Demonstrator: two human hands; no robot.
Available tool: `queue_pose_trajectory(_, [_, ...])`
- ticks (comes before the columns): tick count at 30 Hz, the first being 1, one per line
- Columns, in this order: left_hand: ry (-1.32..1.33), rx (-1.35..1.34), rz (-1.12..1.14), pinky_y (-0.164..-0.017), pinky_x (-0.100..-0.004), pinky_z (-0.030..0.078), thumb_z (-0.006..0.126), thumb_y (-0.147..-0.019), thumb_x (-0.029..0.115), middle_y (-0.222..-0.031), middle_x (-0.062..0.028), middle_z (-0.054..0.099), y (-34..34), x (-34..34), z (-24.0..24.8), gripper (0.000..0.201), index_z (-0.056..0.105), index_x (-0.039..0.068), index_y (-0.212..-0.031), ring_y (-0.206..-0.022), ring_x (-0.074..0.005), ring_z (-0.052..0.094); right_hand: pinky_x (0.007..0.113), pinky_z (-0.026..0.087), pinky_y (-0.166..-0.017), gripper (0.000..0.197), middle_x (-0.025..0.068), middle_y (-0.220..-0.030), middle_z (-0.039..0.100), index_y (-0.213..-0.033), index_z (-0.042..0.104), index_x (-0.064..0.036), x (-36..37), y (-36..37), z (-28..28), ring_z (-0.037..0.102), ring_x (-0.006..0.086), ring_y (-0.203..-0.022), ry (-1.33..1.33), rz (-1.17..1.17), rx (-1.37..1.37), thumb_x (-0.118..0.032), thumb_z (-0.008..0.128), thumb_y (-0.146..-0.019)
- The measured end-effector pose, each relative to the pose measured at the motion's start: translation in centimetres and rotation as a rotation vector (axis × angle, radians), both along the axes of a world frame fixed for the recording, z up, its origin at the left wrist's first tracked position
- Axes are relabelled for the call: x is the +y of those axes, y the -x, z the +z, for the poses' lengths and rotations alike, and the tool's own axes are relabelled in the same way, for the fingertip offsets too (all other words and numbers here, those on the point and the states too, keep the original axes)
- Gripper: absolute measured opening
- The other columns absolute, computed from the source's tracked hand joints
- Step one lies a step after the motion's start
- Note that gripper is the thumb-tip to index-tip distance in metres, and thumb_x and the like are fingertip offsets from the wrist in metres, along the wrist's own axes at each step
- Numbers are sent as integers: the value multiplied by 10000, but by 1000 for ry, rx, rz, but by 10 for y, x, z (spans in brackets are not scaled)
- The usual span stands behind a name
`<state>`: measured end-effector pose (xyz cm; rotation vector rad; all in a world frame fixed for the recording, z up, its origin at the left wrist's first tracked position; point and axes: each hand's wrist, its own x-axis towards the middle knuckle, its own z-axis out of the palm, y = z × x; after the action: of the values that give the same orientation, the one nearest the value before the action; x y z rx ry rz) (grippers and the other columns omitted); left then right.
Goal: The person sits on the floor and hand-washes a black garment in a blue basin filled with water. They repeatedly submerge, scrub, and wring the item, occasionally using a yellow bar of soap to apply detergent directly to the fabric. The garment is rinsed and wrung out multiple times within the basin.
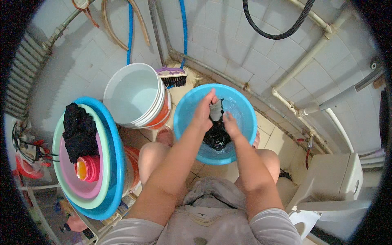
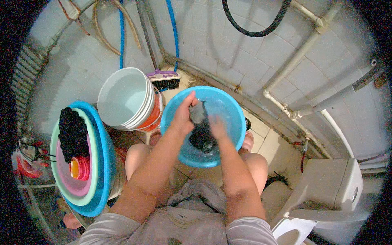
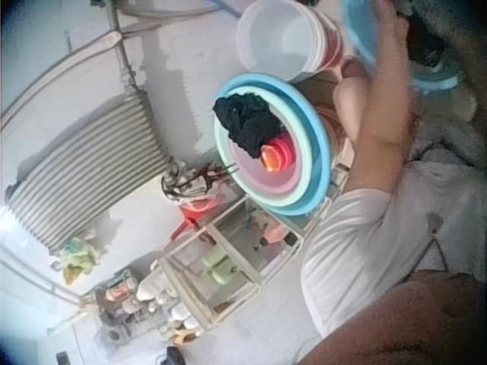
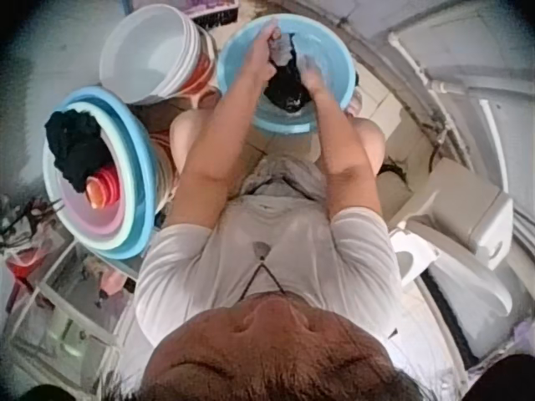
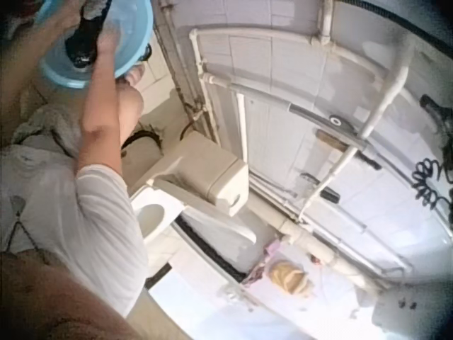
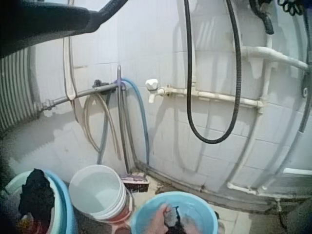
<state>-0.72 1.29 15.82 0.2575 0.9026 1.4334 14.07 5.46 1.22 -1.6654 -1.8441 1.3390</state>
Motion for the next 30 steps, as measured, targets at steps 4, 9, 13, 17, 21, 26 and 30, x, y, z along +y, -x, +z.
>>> queue_pose_trajectory(4, [165,1272,-95,-685,-320,432,587,-803,254,-817,-75,562,20,-15,-41,195,589,73,-876,-766,-210,537,451,219,-1035,723,235,-1379,244,-1376,252,-136,-38,6,19,239,411,-1260,-82,70,-249,-548,463,-821])
queue_pose_trajectory(9, [215,2142,-328,-910,-420,387,525,-784,127,-1233,-160,420,17,-62,-111,410,511,120,-1194,-1106,-341,433,488,252,-1014,792,201,-1403,199,-1375,224,-175,-65,11,65,230,390,-1272,-157,554,-546,-498,586,-748])
queue_pose_trajectory(13, [498,1698,-743,-961,-440,336,436,-830,213,-1283,-150,384,8,-46,-91,466,415,152,-1291,-1133,-360,412,441,339,-974,831,197,-1371,268,-1361,278,-189,-54,10,36,333,347,-1232,-37,309,-537,-213,729,-662])
queue_pose_trajectory(17, [540,1054,-391,-893,-448,398,400,-862,410,-1234,-134,454,4,-29,-153,480,430,152,-1267,-1095,-337,455,351,426,-876,511,220,-1087,556,-1169,530,-107,-33,7,20,538,340,-1016,-37,222,129,-103,683,-681])
queue_pose_trajectory(21, [430,-53,-212,-811,-450,440,377,-846,581,-1116,-127,538,6,-30,-109,601,469,108,-1206,-987,-285,523,377,451,-792,308,169,-995,590,-1044,575,-77,-56,27,135,566,328,-924,-188,505,51,-130,628,-746])
queue_pose_trajectory(26, [300,-180,-163,-667,-413,473,433,-828,596,-880,-110,583,4,-24,-79,564,548,85,-1038,-749,-248,560,429,458,-699,187,148,-862,596,-841,604,-53,-101,36,187,576,338,-820,-484,559,-65,-223,531,-824])
queue_pose_trajectory(30, [246,-375,-121,-690,-411,472,488,-863,402,-817,-93,606,-23,-34,-52,341,574,75,-912,-695,-217,569,436,463,-681,156,152,-792,595,-819,610,-64,-98,31,191,585,340,-773,-630,420,-94,-176,502,-825])
